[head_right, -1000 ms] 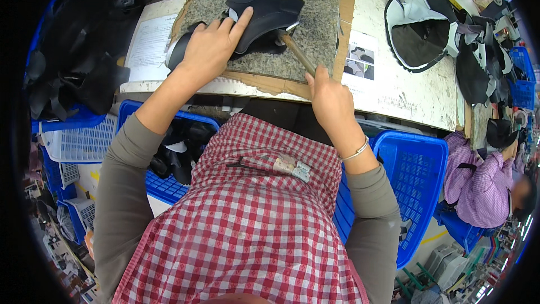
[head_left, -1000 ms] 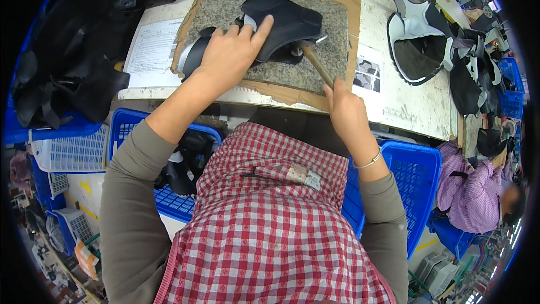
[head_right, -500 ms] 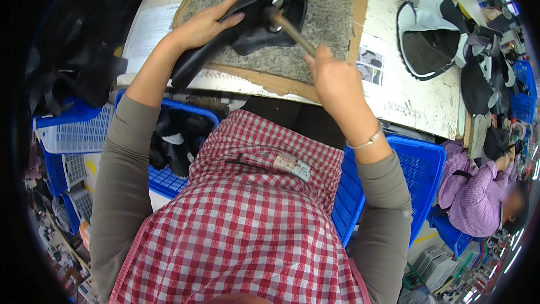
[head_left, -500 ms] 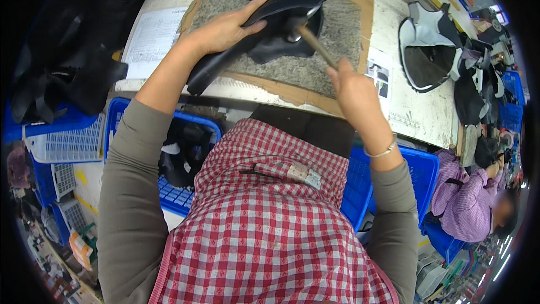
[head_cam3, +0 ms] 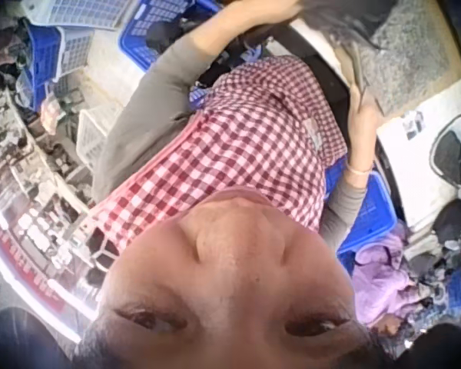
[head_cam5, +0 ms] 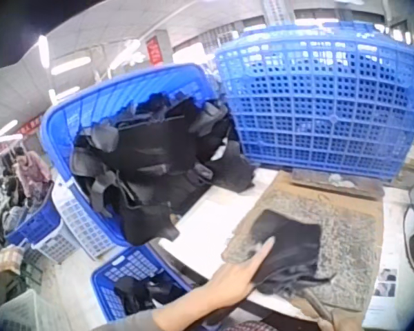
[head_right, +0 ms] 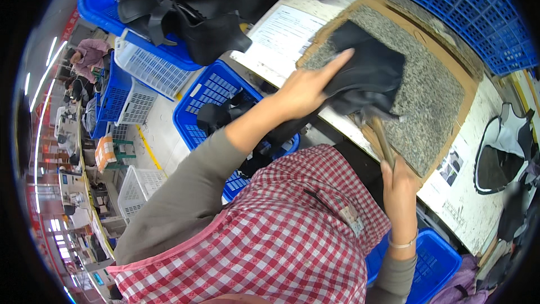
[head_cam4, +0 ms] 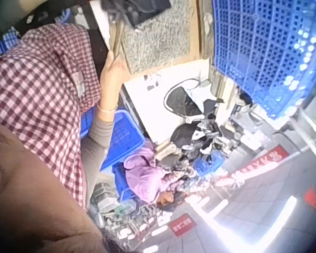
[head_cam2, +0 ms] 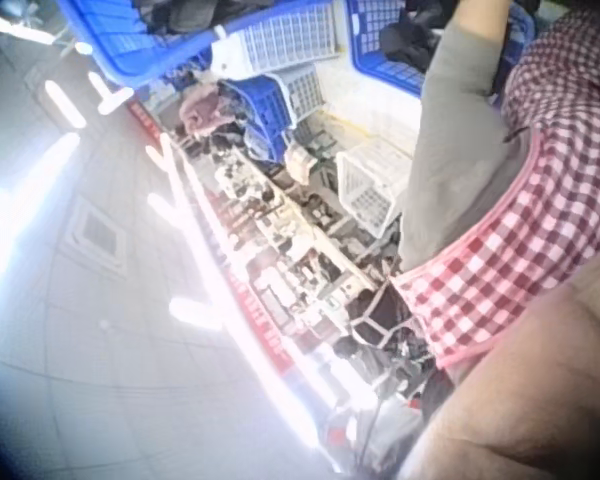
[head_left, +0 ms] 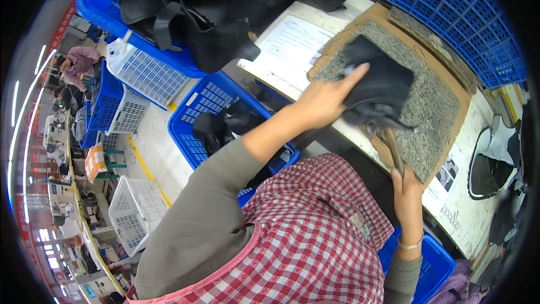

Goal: The person repeatedly picks black shoe uppers from a blue basket, places them on a work mat, and uses a hammer to tap the edges. They also handle white shoe uppers, using a pen to mark them. Finished pieces are placed into a blue basket.

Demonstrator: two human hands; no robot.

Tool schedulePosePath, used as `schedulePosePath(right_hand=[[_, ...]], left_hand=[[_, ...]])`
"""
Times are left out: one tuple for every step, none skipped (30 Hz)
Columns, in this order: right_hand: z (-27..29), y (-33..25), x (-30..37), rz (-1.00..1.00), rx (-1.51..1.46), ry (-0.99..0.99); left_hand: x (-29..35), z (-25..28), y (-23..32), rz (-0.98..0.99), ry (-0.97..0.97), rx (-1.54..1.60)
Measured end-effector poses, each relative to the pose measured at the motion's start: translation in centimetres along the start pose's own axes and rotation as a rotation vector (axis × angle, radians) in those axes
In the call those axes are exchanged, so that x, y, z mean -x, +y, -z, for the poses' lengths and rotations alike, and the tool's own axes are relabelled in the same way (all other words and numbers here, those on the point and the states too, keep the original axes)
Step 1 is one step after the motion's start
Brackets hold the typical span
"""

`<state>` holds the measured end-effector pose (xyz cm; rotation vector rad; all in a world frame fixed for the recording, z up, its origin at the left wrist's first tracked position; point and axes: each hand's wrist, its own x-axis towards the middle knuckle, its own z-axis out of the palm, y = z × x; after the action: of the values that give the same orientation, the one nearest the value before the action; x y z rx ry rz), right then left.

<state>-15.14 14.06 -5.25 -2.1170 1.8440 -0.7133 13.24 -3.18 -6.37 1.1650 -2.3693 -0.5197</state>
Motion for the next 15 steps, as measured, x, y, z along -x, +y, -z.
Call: schedulePosePath(right_hand=[[0.2,-0.3,1.3,-0.08,-0.031,-0.026],[0.5,-0.3,2.6,-0.163,-0.062,-0.054],[0.8,-0.2,3.9,-0.267,-0.084,-0.08],[1.0,0.4,4.8,-0.315,-0.041,-0.038],[1.5,1.3,5.7,-0.346,-0.074,0.014],[2.1,2.4,6.5,-0.424,-0.076,0.075],[2.7,3.9,7.1,-0.437,-0.106,0.141],[3.3,5.8,7.3,-0.49,-0.11,0.223],[4.2,7.8,7.7,-0.468,-0.065,0.279],[4.7,10.0,7.6,-0.446,-0.068,0.37],[5.4,12.2,7.7,-0.466,-0.045,0.417],[5.9,14.4,7.7,-0.505,-0.046,0.478],[6.4,16.4,7.7,-0.559,0.009,0.471],[6.7,18.3,7.6,-0.628,0.051,0.487],[6.8,20.1,7.2,-0.682,0.121,0.469]], left_hand=[[4.0,0.3,-1.2,0.101,0.046,-0.046],[8.4,0.5,-2.7,0.098,0.193,-0.085],[13.0,0.4,-4.2,0.18,0.244,-0.141],[17.6,0.4,-6.0,0.308,0.233,-0.2],[22.2,0.2,-7.5,0.532,0.175,-0.207],[26.8,0.1,-8.9,0.688,0.129,-0.262],[30.6,0.1,-10.3,0.895,-0.044,-0.334],[34.3,0.2,-11.1,0.985,-0.136,-0.309],[36.7,0.2,-11.9,1.051,-0.275,-0.334],[37.9,-0.1,-12.4,1.058,-0.633,-0.352],[38.3,-0.2,-12.5,1.036,-0.723,-0.321],[37.4,-0.2,-12.6,0.969,-0.756,-0.322],[35.8,-0.2,-12.0,0.849,-0.448,-0.225],[33.0,0.0,-11.4,0.79,-0.306,-0.221],[29.6,0.7,-10.7,0.763,-0.145,-0.224]])
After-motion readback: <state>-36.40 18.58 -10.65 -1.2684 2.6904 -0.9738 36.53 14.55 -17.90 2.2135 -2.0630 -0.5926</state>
